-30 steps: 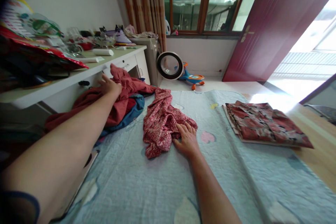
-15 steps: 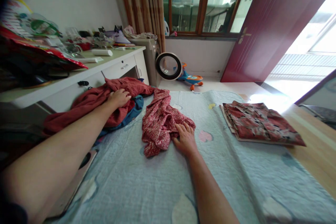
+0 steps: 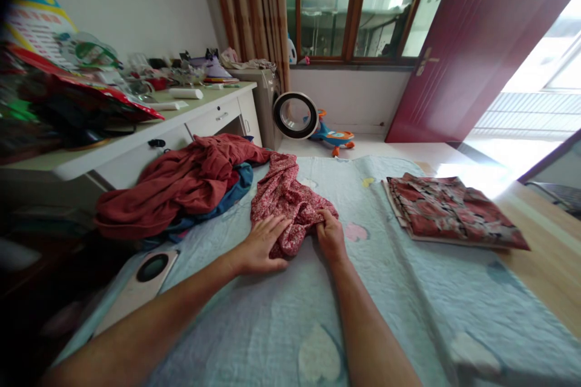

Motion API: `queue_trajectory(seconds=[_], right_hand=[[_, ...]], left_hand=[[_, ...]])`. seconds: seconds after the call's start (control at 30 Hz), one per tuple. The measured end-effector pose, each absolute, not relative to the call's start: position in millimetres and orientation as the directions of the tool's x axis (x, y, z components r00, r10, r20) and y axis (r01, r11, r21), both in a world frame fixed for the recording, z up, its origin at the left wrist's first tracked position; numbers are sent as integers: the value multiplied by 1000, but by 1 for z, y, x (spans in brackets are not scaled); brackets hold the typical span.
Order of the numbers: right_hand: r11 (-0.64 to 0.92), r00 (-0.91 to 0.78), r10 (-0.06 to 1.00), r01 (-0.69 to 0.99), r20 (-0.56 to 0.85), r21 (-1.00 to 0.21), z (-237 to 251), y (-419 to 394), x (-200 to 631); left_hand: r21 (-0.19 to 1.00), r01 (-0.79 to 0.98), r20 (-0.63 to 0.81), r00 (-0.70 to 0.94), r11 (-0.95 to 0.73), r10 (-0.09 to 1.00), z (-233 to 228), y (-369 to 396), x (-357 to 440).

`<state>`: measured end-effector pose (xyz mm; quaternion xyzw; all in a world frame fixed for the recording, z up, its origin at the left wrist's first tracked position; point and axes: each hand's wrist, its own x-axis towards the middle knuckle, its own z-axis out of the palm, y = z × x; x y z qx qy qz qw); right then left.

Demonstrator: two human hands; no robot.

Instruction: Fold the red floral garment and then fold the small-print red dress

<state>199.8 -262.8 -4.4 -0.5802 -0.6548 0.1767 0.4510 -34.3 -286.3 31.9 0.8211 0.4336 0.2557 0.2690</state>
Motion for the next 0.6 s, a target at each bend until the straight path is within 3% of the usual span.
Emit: queue_trajectory(seconds=[0.17, 0.27, 0.33, 0.43, 0.5, 0.6], right_hand=[[225, 144, 923, 551, 356, -804, 4, -268, 200], [259, 94, 922, 568, 375, -781, 7, -267, 203], [315, 33, 909, 596, 415, -739, 7, -266, 207], [358, -43, 894, 669, 447, -652, 4, -265, 210], [360, -81, 893, 719, 444, -594, 0, -264, 210], [357, -72, 879, 754, 472, -551, -5, -262, 209]], left_hand=[[687, 590, 213, 395, -424, 894, 19, -299, -27], [838, 407, 221, 355, -363, 908, 25, -298, -31], [946, 213, 195, 232, -245, 953, 29, -296, -38], [990, -35, 131, -88, -135, 987, 27, -292, -55], [984, -116, 100, -263, -134, 960, 21, -289, -67], [977, -103, 137, -376, -188, 917, 12, -286, -78]])
